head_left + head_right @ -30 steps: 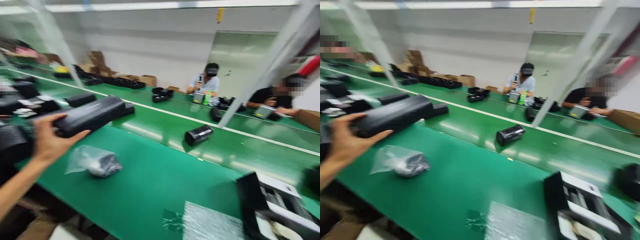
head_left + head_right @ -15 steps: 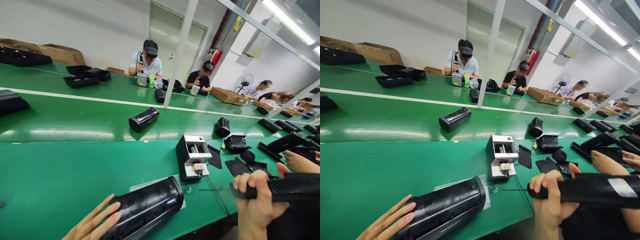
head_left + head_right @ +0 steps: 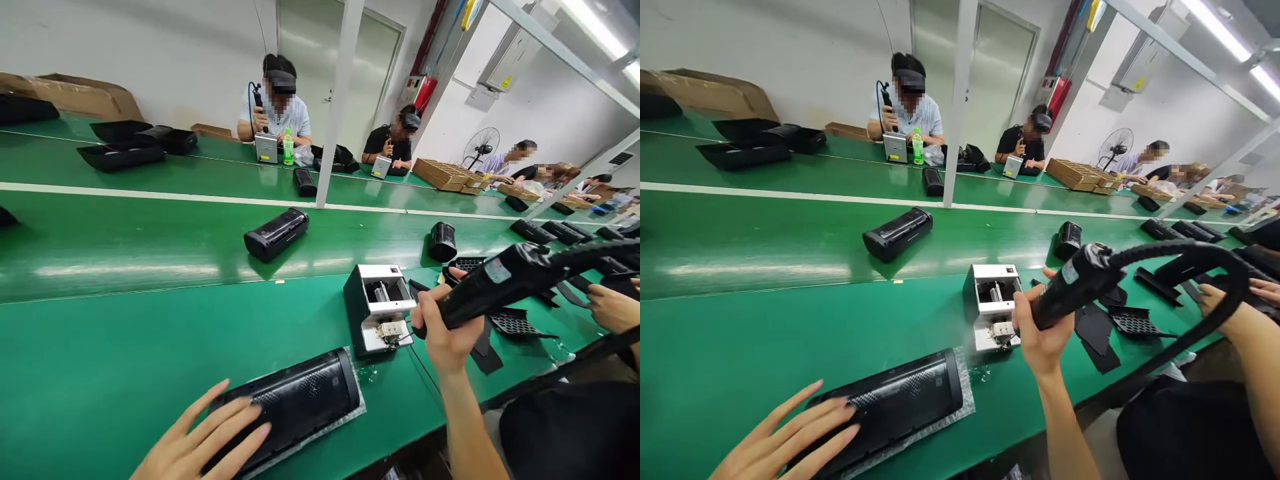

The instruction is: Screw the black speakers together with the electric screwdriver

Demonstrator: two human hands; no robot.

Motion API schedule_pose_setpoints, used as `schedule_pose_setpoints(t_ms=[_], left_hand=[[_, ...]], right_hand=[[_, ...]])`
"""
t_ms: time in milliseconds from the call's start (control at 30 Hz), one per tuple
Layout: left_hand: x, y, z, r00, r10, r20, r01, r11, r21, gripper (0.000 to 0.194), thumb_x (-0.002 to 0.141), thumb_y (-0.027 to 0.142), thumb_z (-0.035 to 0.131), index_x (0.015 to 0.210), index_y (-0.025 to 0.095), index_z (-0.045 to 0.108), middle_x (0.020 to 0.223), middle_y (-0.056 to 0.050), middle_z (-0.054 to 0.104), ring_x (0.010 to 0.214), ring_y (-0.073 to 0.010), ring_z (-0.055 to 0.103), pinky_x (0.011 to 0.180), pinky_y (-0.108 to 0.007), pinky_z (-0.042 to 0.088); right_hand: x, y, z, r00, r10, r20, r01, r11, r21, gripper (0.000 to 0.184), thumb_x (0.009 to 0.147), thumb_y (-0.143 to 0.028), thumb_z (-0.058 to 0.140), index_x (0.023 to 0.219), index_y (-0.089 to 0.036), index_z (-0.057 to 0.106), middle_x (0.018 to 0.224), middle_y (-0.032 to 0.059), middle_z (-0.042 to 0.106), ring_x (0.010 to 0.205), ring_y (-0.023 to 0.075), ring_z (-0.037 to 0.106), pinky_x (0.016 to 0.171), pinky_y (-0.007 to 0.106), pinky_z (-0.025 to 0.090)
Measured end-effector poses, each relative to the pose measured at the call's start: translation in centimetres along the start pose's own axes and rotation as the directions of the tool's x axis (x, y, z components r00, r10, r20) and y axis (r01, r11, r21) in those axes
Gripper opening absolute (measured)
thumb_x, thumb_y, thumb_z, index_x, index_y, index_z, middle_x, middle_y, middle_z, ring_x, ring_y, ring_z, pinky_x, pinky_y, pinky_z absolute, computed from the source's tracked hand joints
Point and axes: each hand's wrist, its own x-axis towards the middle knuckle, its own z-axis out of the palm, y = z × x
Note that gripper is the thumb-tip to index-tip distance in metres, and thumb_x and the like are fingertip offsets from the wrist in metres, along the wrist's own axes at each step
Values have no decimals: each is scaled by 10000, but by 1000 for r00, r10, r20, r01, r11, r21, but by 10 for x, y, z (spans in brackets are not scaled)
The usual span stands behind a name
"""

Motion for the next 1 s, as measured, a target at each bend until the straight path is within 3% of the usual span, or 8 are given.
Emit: schedule_pose_setpoints(t_ms=[67, 133, 233, 333, 433, 533, 767, 1000], left_hand=[[33, 20, 14, 988, -144, 56, 140, 987, 72, 934, 1004, 542, 797, 1810, 272, 410, 1747, -124, 592, 1529, -383, 662, 1330, -563, 510], [61, 33, 28, 938, -256, 235, 240, 966, 93, 1157, 927, 642, 885, 1855, 278, 295, 1811, -167, 490, 1527, -451, 654, 1236, -590, 598], [84, 34, 32, 807, -256, 533, 273, 961, 48, 1240, 845, 411, 1019, 1848, 379, 290, 1823, -137, 475, 1573, -461, 606, 1256, -609, 581], [87, 29, 18, 738, -161, 655, 264, 963, -61, 1286, 778, 242, 1059, 1823, 435, 335, 1852, -102, 431, 1640, -447, 527, 1334, -617, 495], [86, 27, 7, 719, -142, 681, 282, 954, -98, 1261, 776, 218, 1055, 1812, 426, 368, 1856, -111, 420, 1643, -453, 520, 1343, -645, 475], [87, 26, 8, 714, -145, 685, 309, 943, -122, 1231, 805, 252, 1034, 1815, 435, 355, 1865, -108, 404, 1647, -454, 516, 1334, -663, 481], [85, 24, 12, 736, -136, 663, 323, 931, -168, 1254, 803, 250, 1041, 1821, 446, 333, 1868, -99, 404, 1651, -457, 509, 1332, -667, 483], [88, 26, 8, 718, -143, 682, 338, 927, -161, 1261, 790, 212, 1052, 1814, 451, 354, 1858, -99, 408, 1638, -477, 519, 1305, -679, 514]], right_hand=[[-5, -6, -4, 998, 43, 48, -43, 999, 2, 450, 1010, -241, 825, 1405, -277, 613, 658, -121, 603, 416, 131, 525, 444, 277, 496], [-9, -19, -7, 993, 87, 77, -88, 996, 17, 468, 1001, -213, 830, 1416, -282, 624, 660, -118, 606, 413, 131, 532, 436, 272, 503], [-11, -50, -2, 994, 79, 69, -90, 982, 165, 527, 985, -185, 851, 1443, -353, 654, 657, -128, 600, 381, 125, 514, 406, 266, 506], [-10, -76, 16, 994, 81, 67, -98, 949, 300, 538, 969, -214, 901, 1409, -443, 695, 654, -137, 610, 349, 121, 480, 380, 274, 503], [-10, -81, 37, 978, 92, 188, -153, 928, 340, 508, 1012, -258, 863, 1440, -465, 685, 673, -126, 618, 361, 119, 489, 384, 270, 500], [-13, -73, 49, 952, 77, 296, -178, 926, 332, 466, 1058, -262, 807, 1465, -450, 677, 677, -110, 618, 375, 119, 495, 383, 265, 503], [-15, -73, 46, 942, 70, 328, -165, 948, 272, 467, 1074, -259, 772, 1484, -452, 657, 666, -114, 582, 372, 124, 492, 386, 262, 512], [-20, -72, 51, 940, 102, 325, -202, 935, 291, 448, 1061, -267, 788, 1453, -448, 670, 657, -126, 544, 348, 90, 394, 392, 245, 495]])
